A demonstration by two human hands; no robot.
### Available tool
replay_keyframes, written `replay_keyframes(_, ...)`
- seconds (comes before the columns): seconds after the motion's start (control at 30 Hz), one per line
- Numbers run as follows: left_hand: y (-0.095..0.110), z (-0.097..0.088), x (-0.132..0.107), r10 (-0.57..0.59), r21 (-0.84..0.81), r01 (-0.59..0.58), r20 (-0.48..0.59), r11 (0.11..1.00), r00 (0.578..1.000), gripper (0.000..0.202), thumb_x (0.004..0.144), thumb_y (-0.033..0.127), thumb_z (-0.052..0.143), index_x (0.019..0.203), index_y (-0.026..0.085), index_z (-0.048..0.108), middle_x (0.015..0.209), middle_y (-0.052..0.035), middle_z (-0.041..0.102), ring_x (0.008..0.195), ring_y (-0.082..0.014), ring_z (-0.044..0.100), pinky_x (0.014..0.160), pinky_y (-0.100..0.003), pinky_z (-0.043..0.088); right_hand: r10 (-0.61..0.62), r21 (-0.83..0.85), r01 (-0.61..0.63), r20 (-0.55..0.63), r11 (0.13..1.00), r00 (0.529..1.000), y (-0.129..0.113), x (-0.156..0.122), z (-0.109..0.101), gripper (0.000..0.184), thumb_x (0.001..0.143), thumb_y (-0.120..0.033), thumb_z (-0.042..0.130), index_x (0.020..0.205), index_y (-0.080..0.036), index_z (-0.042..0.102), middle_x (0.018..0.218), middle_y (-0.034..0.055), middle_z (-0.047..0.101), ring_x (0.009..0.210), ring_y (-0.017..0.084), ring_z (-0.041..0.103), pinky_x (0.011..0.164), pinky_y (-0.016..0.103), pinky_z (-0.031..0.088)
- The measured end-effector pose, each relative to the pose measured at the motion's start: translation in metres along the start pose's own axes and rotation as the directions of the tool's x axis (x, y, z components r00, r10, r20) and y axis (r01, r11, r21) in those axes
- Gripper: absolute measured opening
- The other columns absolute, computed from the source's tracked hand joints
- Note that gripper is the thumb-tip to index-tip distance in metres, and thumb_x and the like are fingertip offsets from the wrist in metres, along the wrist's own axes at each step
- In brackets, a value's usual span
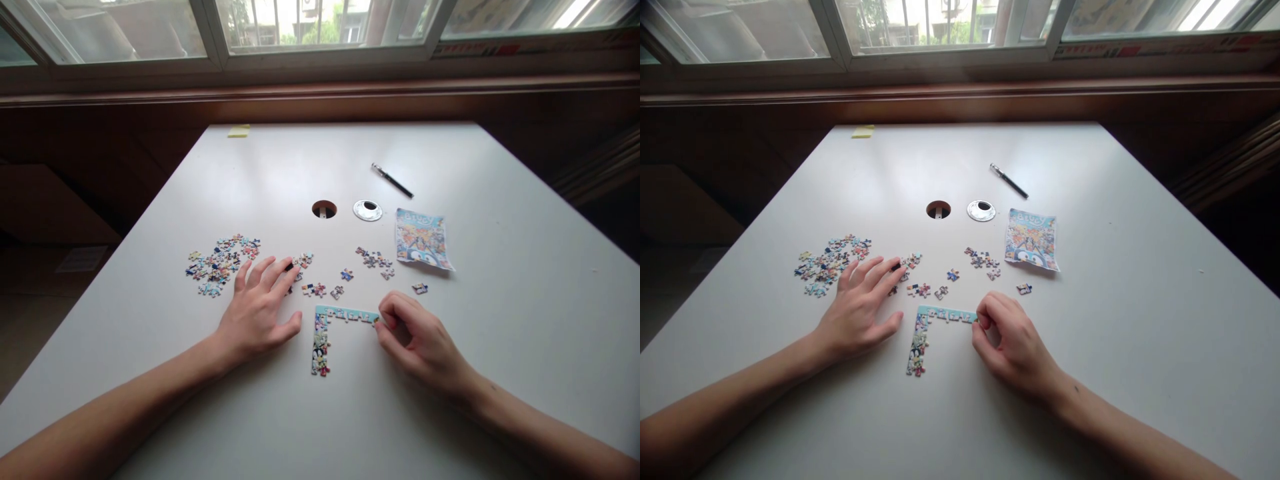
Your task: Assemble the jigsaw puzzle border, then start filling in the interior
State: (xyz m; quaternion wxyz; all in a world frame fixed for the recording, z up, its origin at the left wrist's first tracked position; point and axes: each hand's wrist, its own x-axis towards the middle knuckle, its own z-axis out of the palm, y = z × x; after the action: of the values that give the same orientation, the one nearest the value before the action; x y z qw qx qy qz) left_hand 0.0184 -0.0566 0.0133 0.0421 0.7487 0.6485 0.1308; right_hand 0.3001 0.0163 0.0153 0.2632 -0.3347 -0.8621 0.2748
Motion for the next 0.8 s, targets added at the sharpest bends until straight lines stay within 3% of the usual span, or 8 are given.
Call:
replay_keyframes(0.6, 0.002, -0.0076, -0.0004, 0.003, -0.065, -0.006, -0.041, 0.998, 0.999, 0.059, 0.084, 0.037, 0.057, 0.139, 0.02, 0.05, 0.145, -0.0094, 0.05, 0.135, -0.0326, 0.04, 0.122, -0.054, 0.016, 0.006, 0.011, -0.006, 0.01, 1.0, 1.0, 0.0011, -0.0014, -0.0002, 0.022, 0.086, -0.011, 0.052, 0.077, -0.023, 0.036, 0.072, -0.0016, 0.044, 0.065, 0.014, 0.043, 0.063, 0.028, 0.038)
replay_keyframes(0.8, -0.0019, -0.0065, 0.0018, -0.199, -0.211, 0.16, -0.177, 0.964, 0.964, 0.051, 0.086, 0.024, 0.051, 0.136, 0.018, 0.045, 0.144, -0.0126, 0.047, 0.137, -0.0298, 0.04, 0.118, -0.048, 0.03, -0.005, 0.004, 0.005, -0.002, 1.0, 1.0, -0.0004, 0.0001, -0.0013, 0.022, 0.085, -0.011, 0.052, 0.076, -0.023, 0.036, 0.071, -0.0021, 0.043, 0.064, 0.014, 0.042, 0.061, 0.028, 0.037)
